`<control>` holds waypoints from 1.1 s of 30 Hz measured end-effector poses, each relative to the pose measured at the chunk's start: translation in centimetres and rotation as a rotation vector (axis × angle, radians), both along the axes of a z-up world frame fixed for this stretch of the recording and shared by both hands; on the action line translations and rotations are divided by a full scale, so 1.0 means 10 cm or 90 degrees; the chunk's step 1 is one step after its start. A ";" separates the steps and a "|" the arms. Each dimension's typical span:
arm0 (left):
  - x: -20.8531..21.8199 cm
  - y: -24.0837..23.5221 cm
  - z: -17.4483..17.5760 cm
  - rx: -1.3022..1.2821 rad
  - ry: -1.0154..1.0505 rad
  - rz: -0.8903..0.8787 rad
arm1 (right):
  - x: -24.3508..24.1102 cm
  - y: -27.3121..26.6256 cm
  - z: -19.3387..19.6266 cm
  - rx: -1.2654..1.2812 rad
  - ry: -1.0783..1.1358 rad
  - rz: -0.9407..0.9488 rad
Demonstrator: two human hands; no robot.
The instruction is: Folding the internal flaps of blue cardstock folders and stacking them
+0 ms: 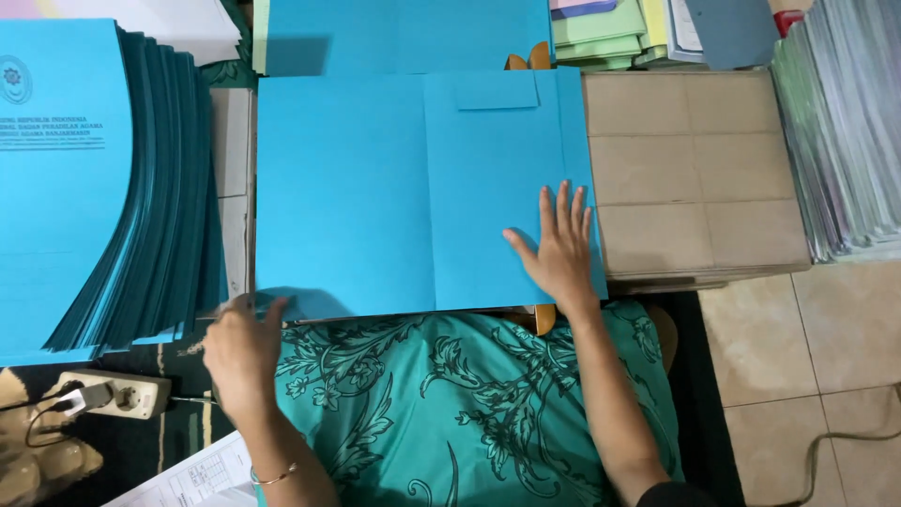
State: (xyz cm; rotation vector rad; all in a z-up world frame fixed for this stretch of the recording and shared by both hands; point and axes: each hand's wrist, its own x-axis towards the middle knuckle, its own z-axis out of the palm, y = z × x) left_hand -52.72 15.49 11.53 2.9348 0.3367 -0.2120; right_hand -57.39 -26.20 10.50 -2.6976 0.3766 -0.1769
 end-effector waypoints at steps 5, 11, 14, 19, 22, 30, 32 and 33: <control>0.09 -0.98 0.33 -0.010 -0.003 -0.106 | -0.03 0.00 -0.08 -0.017 0.000 0.006; 0.28 -2.06 -0.78 -0.132 -0.265 -0.481 | -0.03 -0.03 -0.16 -0.031 0.014 0.015; 0.73 -2.34 -0.86 -0.151 -0.296 -0.492 | -0.01 -0.06 -0.16 -0.040 0.016 0.018; 1.60 -2.62 -1.04 -0.161 -0.336 -0.481 | -0.01 -0.05 -0.17 -0.046 0.020 0.021; 2.02 -2.80 -1.15 -0.134 -0.309 -0.460 | -0.01 -0.07 -0.21 -0.054 -0.013 0.030; 2.38 -3.01 -1.19 -0.119 -0.290 -0.431 | -0.02 -0.07 -0.32 -0.123 -0.072 0.034; 2.27 -2.98 -1.11 -0.118 -0.280 -0.432 | -0.02 -0.08 -0.36 -0.130 -0.069 0.032; 2.22 -2.96 -1.06 -0.116 -0.269 -0.432 | -0.02 -0.08 -0.38 -0.136 -0.065 0.029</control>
